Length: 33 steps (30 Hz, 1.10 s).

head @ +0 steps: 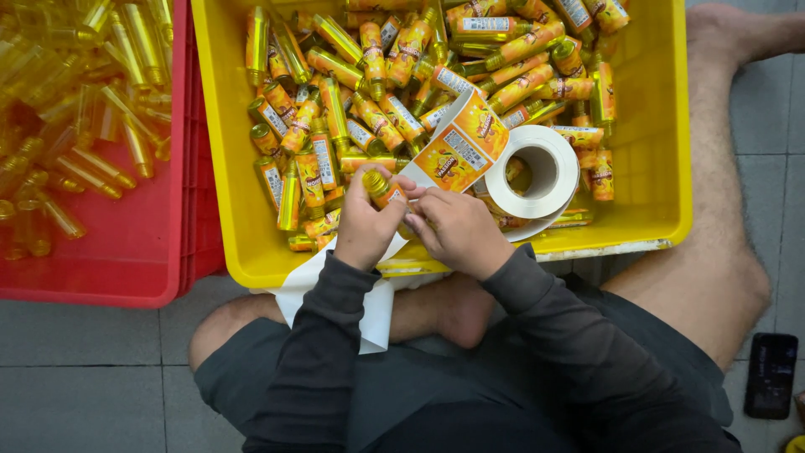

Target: The person sits on the floor and applies labels from a roll onto small yellow bottles. They pick up a bottle, wrap the label around it, and place the labeled bottle into a yellow crate filled with similar items.

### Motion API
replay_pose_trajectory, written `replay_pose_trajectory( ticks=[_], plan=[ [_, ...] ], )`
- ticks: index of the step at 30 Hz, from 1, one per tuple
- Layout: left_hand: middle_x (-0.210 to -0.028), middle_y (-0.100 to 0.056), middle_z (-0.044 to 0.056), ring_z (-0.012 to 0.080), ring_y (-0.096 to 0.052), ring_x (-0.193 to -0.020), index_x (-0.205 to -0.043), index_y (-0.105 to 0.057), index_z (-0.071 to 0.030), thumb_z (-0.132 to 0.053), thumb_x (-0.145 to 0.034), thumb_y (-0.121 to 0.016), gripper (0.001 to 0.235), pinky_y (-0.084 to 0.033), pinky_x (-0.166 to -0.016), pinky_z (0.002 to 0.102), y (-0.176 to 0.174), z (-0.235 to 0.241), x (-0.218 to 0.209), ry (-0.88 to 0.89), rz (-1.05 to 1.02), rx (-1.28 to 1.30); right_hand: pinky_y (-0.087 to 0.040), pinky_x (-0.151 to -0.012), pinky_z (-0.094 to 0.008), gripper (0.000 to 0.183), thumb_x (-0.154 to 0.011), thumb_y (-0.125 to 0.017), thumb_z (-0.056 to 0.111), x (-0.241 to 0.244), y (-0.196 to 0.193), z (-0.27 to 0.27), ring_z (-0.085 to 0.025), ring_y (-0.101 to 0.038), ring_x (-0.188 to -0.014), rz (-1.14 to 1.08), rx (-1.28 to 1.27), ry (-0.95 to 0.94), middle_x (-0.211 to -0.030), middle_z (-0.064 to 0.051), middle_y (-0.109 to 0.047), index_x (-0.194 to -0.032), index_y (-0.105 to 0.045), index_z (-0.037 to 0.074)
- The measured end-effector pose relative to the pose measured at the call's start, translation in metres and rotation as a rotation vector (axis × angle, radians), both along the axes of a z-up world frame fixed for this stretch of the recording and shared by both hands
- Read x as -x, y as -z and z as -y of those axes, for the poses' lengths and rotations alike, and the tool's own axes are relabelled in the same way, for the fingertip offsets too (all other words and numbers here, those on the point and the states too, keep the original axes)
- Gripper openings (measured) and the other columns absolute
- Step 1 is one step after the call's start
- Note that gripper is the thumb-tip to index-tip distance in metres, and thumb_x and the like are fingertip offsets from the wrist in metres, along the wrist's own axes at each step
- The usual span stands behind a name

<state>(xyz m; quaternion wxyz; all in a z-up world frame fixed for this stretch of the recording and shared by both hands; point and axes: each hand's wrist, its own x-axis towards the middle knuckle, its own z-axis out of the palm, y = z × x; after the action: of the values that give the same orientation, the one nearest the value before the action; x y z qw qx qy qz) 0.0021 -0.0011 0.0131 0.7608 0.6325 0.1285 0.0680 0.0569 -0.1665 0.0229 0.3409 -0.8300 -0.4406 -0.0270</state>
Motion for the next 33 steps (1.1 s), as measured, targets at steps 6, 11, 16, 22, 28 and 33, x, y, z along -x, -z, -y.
replay_pose_trajectory(
  ticks=[6, 11, 16, 22, 28, 33],
  plan=[
    [-0.093, -0.075, 0.019, 0.0271, -0.077, -0.090, -0.096, -0.043, -0.007, 0.005, -0.080, -0.050, 0.021, -0.062, -0.073, 0.035, 0.003, 0.001, 0.000, -0.085, -0.094, -0.020, -0.054, -0.063, -0.040, 0.017, -0.098, -0.064, 0.025, 0.003, 0.000, -0.004, -0.030, -0.068, -0.074, 0.067, 0.034, -0.019, -0.078, -0.004, -0.059, -0.087, -0.061, 0.013],
    [-0.095, -0.074, 0.022, 0.0283, -0.076, -0.092, -0.096, -0.044, -0.007, 0.004, -0.084, -0.051, 0.018, -0.061, -0.079, 0.038, 0.004, 0.001, -0.001, -0.061, -0.020, -0.012, -0.054, -0.063, -0.039, 0.016, -0.098, -0.063, 0.024, 0.001, 0.000, -0.002, -0.030, -0.068, -0.073, 0.025, 0.036, -0.036, -0.078, -0.003, -0.060, -0.086, -0.061, 0.013],
    [-0.094, -0.071, 0.025, 0.0317, -0.075, -0.096, -0.093, -0.043, -0.006, 0.008, -0.077, -0.051, 0.022, -0.060, -0.090, 0.046, 0.004, 0.004, -0.001, -0.090, -0.010, 0.125, -0.053, -0.064, -0.038, 0.015, -0.095, -0.066, 0.024, -0.001, 0.010, -0.001, -0.029, -0.068, -0.073, 0.026, 0.071, -0.052, -0.076, -0.003, -0.059, -0.085, -0.062, 0.014],
    [-0.079, -0.073, 0.024, 0.0297, -0.077, -0.087, -0.081, -0.043, -0.004, 0.006, -0.079, -0.050, 0.013, -0.063, -0.083, 0.043, 0.006, 0.005, -0.002, -0.140, -0.033, 0.049, -0.054, -0.066, -0.039, 0.019, -0.097, -0.066, 0.027, 0.001, 0.015, -0.003, -0.028, -0.068, -0.075, 0.098, 0.054, -0.077, -0.078, -0.002, -0.059, -0.085, -0.061, 0.014],
    [-0.096, -0.072, 0.027, 0.0283, -0.074, -0.093, -0.094, -0.041, -0.005, 0.013, -0.073, -0.051, 0.029, -0.062, -0.093, 0.043, -0.002, 0.005, -0.003, -0.111, -0.011, 0.155, -0.053, -0.063, -0.039, 0.015, -0.096, -0.065, 0.025, 0.000, 0.015, -0.003, -0.029, -0.068, -0.073, 0.018, 0.051, -0.055, -0.077, -0.002, -0.060, -0.086, -0.061, 0.015],
    [-0.076, -0.074, 0.020, 0.0148, -0.071, -0.070, -0.085, -0.043, -0.007, 0.006, -0.075, -0.057, 0.022, -0.063, -0.067, 0.030, -0.003, 0.010, -0.003, -0.242, -0.144, 0.048, -0.055, -0.066, -0.039, 0.019, -0.097, -0.066, 0.028, 0.003, 0.008, -0.007, -0.027, -0.069, -0.075, 0.066, 0.049, -0.067, -0.077, -0.002, -0.060, -0.085, -0.060, 0.015]
  ],
)
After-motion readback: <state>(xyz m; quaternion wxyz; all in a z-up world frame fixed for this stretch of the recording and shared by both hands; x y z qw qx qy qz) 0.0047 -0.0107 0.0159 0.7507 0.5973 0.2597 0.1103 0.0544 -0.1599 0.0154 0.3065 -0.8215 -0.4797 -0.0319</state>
